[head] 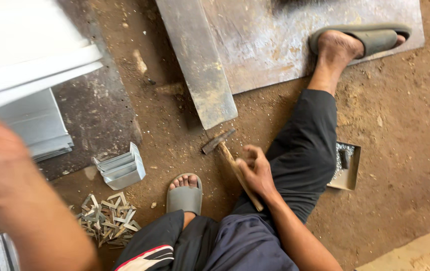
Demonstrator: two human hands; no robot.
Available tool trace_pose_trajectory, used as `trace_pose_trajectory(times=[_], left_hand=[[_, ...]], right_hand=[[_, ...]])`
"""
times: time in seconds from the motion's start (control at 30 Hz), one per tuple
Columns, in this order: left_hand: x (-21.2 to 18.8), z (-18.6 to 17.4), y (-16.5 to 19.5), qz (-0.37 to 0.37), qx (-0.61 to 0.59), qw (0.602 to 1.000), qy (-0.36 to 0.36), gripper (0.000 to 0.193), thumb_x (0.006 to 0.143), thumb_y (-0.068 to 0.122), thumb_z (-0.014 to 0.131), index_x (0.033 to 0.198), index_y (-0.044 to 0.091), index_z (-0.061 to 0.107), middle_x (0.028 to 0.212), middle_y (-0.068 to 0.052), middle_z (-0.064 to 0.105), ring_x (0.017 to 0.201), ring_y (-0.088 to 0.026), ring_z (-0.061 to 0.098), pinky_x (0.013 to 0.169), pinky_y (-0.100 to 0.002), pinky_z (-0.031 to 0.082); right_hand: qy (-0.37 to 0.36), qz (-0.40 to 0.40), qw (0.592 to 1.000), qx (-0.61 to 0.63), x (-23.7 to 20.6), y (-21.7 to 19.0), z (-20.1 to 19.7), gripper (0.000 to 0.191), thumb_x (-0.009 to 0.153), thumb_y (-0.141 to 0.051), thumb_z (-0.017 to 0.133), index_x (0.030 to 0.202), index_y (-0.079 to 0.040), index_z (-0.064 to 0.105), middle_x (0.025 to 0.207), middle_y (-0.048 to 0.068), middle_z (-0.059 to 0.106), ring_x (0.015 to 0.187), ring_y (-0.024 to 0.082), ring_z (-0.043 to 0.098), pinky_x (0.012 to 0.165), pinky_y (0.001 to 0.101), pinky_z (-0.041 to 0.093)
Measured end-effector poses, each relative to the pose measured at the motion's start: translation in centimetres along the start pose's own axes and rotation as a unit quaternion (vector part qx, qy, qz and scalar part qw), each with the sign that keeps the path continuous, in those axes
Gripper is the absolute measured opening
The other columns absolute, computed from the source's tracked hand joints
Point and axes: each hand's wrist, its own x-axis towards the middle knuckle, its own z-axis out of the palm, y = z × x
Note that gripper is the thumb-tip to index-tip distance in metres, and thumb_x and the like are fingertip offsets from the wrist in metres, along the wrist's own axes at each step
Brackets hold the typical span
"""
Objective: The person sits on the floor and hammers small bent metal tabs onto the edge of galvanized sheet metal panels, taking tabs from a tray of fasteners. After finishing a panel, the person stacks it onto a pile of completed panels and picks up the next one.
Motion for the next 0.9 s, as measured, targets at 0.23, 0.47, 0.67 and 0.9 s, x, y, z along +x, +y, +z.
trace_pose_trajectory(times=[0.23, 0.47, 0.67, 0.9], left_hand=[[-14.4, 3.4, -15.8, -0.277, -0.186, 0.94, 0.067, 0.041, 0.09, -0.002, 0.071, 0.128, 0.007, 0.058, 0.118, -0.01, 0.069, 0.109, -0.023, 0.07, 0.101, -0.042, 0.06], [-22.8, 2.8, -20.7, -0.445, 0.0, 0.894, 0.047, 0.052, 0.078, 0.021, 0.077, 0.127, 0.014, 0.059, 0.121, -0.007, 0.068, 0.108, -0.024, 0.068, 0.089, -0.038, 0.059], [-21.7, 0.7, -18.9, -0.306, 0.084, 0.943, -0.101, 0.021, 0.1, 0.011, 0.071, 0.115, 0.003, 0.061, 0.111, -0.01, 0.069, 0.098, -0.021, 0.069, 0.083, -0.041, 0.06], [-21.1, -0.2, -18.8, -0.212, 0.189, 0.956, -0.076, 0.027, 0.096, 0.009, 0.069, 0.122, 0.004, 0.061, 0.1, -0.007, 0.069, 0.084, -0.014, 0.067, 0.072, -0.033, 0.059]], right_hand=[[-0.034, 0.093, 0.91, 0.402, 4.4, -2.2, -1.1, 0.05, 0.105, -0.037, 0.048, 0.127, 0.007, 0.059, 0.114, 0.007, 0.068, 0.095, 0.016, 0.065, 0.081, 0.0364, 0.058], [0.058, 0.078, 0.907, 0.41, 6.0, -1.9, -0.2, 0.027, 0.104, -0.016, 0.064, 0.104, 0.011, 0.066, 0.096, 0.013, 0.069, 0.085, 0.021, 0.069, 0.076, 0.0372, 0.061], [0.032, 0.087, 0.92, 0.381, 9.3, -0.8, -1.7, 0.024, 0.105, -0.015, 0.064, 0.098, 0.007, 0.069, 0.086, 0.009, 0.069, 0.075, 0.017, 0.068, 0.068, 0.0335, 0.059], [0.035, 0.112, 0.951, 0.285, 9.4, -0.9, -2.2, 0.028, 0.1, -0.025, 0.069, 0.103, 0.002, 0.069, 0.083, 0.009, 0.07, 0.071, 0.016, 0.068, 0.067, 0.031, 0.06]])
